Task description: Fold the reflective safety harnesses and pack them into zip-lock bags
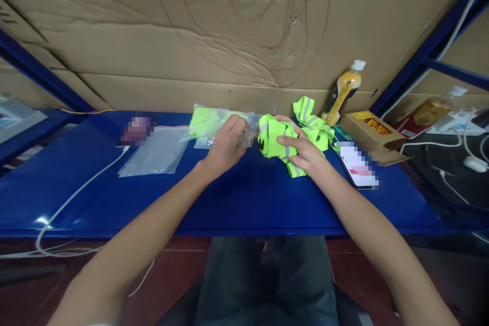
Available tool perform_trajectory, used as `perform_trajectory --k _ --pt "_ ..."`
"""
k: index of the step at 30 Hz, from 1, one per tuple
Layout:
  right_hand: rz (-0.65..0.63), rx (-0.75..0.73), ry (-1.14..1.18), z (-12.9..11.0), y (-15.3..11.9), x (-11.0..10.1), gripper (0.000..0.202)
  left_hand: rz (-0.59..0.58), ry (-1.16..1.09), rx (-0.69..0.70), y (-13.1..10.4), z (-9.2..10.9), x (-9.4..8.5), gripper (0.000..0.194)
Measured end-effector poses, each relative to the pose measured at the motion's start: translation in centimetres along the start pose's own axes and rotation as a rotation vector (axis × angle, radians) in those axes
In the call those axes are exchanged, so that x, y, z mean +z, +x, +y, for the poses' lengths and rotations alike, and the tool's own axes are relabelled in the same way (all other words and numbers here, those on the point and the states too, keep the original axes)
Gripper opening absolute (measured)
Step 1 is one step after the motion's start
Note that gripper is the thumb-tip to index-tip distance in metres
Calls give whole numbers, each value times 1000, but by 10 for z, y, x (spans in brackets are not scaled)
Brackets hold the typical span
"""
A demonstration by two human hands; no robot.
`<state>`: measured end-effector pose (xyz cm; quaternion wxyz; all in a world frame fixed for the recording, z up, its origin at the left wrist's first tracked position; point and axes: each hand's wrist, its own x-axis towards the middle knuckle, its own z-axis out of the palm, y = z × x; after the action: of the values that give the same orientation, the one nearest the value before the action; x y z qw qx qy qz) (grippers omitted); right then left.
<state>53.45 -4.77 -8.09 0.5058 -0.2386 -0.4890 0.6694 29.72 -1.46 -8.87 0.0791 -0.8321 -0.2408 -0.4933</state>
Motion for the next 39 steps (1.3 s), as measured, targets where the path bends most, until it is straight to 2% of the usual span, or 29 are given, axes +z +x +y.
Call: perform_trajectory --k 6,10,15,18,21,25,28,31,33,37,39 --pt "55 -6 16 -1 1 0 71 11 89 -42 0 -2 2 25" --pt "65 7 -30 -3 -1 2 70 -63 94 -74 1 -2 -1 24" --pt "41 39 -84 -6 -2 2 64 -118 138 -29 0 -2 -2 22" --pt "34 83 -70 -6 -2 -2 63 -167 162 12 -1 -1 -1 13" --pt "24 72 -54 -4 -2 -5 61 -254 93 18 0 3 -2 15" --pt "1 50 -86 -4 -3 -7 63 -325 -173 -34 6 8 -11 27" --pt "19 33 -133 -6 -4 -6 63 -300 -365 -171 11 8 -15 16" --pt "9 18 -164 -7 -4 -4 62 -231 -321 -280 13 7 -14 13" --pt "-9 10 -172 -7 -4 -2 62 -224 -227 -275 13 7 -14 12" --pt "-10 -2 -201 -6 -4 -1 61 -289 -178 -262 14 7 -16 8" --pt "0 -8 -243 -6 -4 -1 60 -252 -131 -267 14 6 -16 4"
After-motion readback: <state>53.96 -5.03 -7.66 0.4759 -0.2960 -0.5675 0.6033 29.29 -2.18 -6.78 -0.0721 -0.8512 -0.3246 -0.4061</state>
